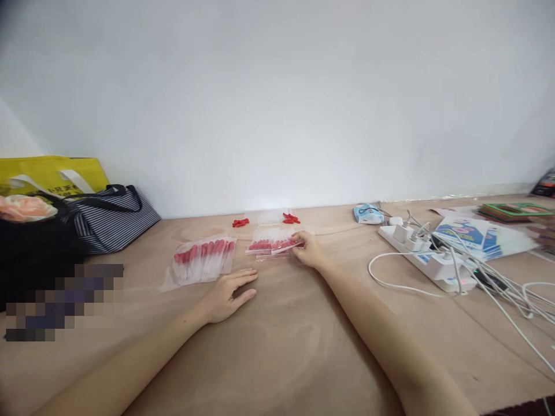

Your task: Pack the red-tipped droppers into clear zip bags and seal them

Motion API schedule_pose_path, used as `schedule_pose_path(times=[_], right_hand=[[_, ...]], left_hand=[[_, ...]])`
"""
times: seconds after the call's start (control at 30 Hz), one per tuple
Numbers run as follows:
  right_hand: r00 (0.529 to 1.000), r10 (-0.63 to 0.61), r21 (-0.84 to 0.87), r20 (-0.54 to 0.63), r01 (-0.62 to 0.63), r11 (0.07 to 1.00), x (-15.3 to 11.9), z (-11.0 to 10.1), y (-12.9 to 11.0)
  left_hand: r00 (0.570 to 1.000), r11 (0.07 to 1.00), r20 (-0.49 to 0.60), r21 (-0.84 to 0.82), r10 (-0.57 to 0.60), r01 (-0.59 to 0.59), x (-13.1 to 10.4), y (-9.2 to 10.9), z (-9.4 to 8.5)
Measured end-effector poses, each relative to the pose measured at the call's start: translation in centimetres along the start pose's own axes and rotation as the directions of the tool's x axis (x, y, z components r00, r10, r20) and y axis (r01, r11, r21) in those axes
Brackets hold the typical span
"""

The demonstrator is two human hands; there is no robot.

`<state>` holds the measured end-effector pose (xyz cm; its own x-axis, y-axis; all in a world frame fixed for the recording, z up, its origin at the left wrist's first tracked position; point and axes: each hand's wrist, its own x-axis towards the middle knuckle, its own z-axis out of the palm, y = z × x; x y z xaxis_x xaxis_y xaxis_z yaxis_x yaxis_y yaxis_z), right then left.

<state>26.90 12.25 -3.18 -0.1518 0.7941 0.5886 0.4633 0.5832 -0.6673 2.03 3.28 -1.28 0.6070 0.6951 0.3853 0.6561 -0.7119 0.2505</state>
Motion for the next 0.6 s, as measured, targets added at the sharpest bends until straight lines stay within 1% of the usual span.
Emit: schedule_pose_path(times=[0.07,0.1,0.13,0.17,0.2,0.27,0.33,0.4,0.47,0.53,0.6], right_hand=[[0.998,-0.004,-0.062,0.065,0.008,0.998,0.4,-0.3,0.1],[0.995,0.038,-0.116,0.096,-0.026,0.993,0.6,-0.7,0.2],[0.987,0.116,-0.179,0.11,-0.095,0.979,0.8,-1.3,0.3],[0.971,0.217,-0.242,0.101,-0.188,0.952,1.1,-2.0,0.6],[0.942,0.328,-0.291,0.063,-0.297,0.909,1.5,-2.7,0.9],[0.864,0.502,-0.337,-0.043,-0.486,0.806,2.3,-3.8,1.8],[0.795,0.595,-0.368,-0.115,-0.591,0.718,3.3,-4.2,2.8],[0.726,0.67,-0.396,-0.155,-0.667,0.631,4.3,-3.9,3.7],[0.673,0.719,-0.415,-0.176,-0.713,0.566,5.1,-3.1,4.3],[0.64,0.745,-0.422,-0.187,-0.737,0.527,5.7,-2.2,4.7],[0.622,0.76,-0.419,-0.192,-0.752,0.509,6.1,-1.6,4.8]], left_hand=[[1.0,1.0,-0.005,-0.002,0.006,-0.006,0.0,0.0,0.0],[1.0,1.0,-0.012,-0.003,0.012,-0.012,0.0,0.0,0.0],[1.0,1.0,-0.017,-0.004,0.017,-0.017,-0.1,0.0,0.0],[1.0,1.0,-0.021,-0.004,0.021,-0.022,-0.1,-0.1,0.1],[0.999,1.0,-0.02,-0.003,0.025,-0.025,-0.1,-0.1,0.2],[0.999,0.999,-0.019,0.005,0.035,-0.035,0.0,-0.1,0.3],[0.998,0.998,-0.04,0.026,0.05,-0.049,-0.1,-0.1,0.4],[0.994,0.997,-0.089,0.058,0.062,-0.057,-0.1,0.0,0.3],[0.987,0.994,-0.149,0.093,0.067,-0.054,0.0,0.1,0.3],[0.978,0.991,-0.201,0.124,0.063,-0.038,0.3,0.1,0.5],[0.969,0.989,-0.243,0.15,0.049,-0.012,1.1,0.1,0.9]])
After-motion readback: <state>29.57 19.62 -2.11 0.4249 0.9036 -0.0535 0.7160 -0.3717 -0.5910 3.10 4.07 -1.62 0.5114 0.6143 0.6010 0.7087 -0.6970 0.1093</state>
